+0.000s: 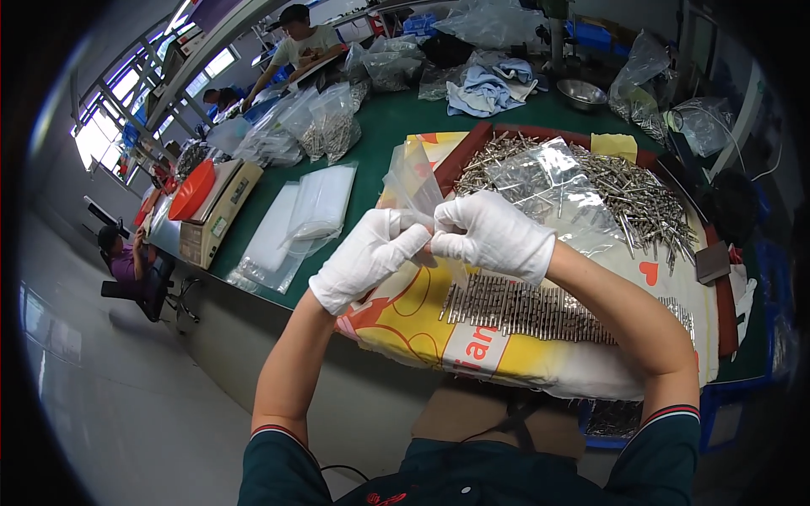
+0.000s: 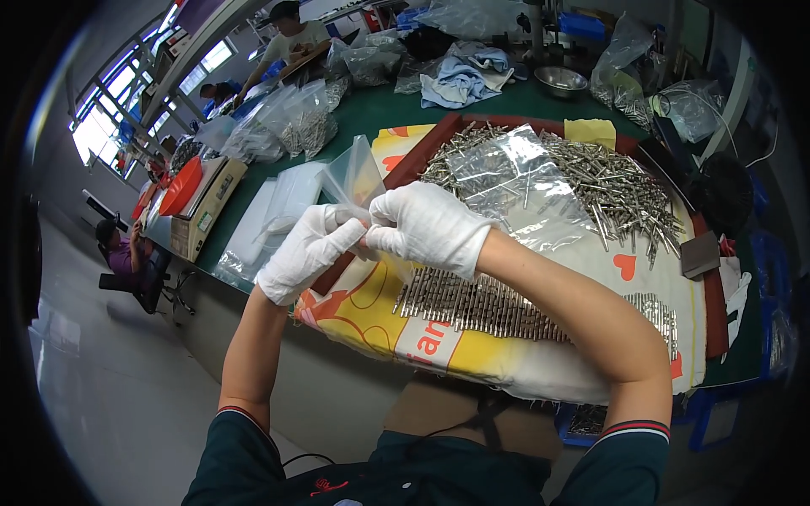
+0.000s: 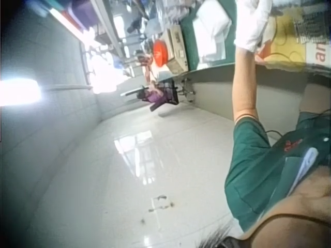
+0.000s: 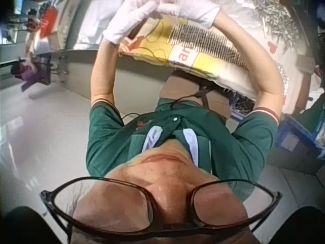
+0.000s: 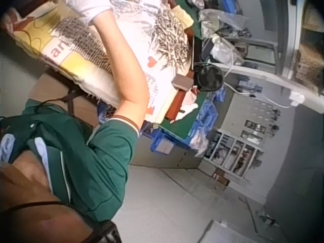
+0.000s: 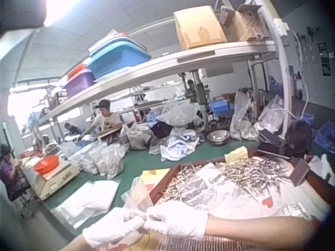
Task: Sorting small metal terminals and placing them into rows on an alignment strip for packaging.
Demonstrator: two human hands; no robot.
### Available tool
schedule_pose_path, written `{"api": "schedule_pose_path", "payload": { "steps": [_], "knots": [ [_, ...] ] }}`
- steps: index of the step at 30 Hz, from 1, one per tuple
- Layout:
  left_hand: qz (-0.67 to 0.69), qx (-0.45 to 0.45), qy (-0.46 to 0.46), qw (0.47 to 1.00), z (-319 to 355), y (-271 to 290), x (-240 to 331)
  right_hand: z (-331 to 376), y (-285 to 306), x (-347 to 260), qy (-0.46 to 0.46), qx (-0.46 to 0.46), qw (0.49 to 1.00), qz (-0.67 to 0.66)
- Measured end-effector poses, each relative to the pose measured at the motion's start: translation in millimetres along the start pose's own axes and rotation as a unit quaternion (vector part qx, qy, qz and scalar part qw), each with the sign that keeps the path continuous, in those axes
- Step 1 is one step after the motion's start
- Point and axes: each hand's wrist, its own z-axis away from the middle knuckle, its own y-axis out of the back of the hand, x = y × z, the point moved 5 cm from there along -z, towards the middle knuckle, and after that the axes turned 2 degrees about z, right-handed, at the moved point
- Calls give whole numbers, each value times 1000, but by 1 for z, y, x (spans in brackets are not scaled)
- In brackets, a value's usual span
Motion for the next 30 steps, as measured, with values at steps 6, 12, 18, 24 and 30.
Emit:
{"api": "schedule_pose_path", "payload": {
  "steps": [6, 12, 18, 24, 30],
  "knots": [
    [-299, 120, -145, 936, -8, -9, 16, 5, 3, -29, 82, 157, 938, 298],
    [-309, 229, -262, 885, -4, -7, 17, 0, -3, -26, 97, 174, 932, 304],
    [-294, 238, -271, 885, 0, -6, 17, -9, 6, -10, 169, 95, 972, 129],
    [-301, 260, -270, 877, -1, -6, 24, -15, 5, -4, 169, 114, 978, 54],
    [-284, 265, -243, 889, 1, 1, 17, -22, 1, -7, 147, 99, 984, 35]
  ]
}}
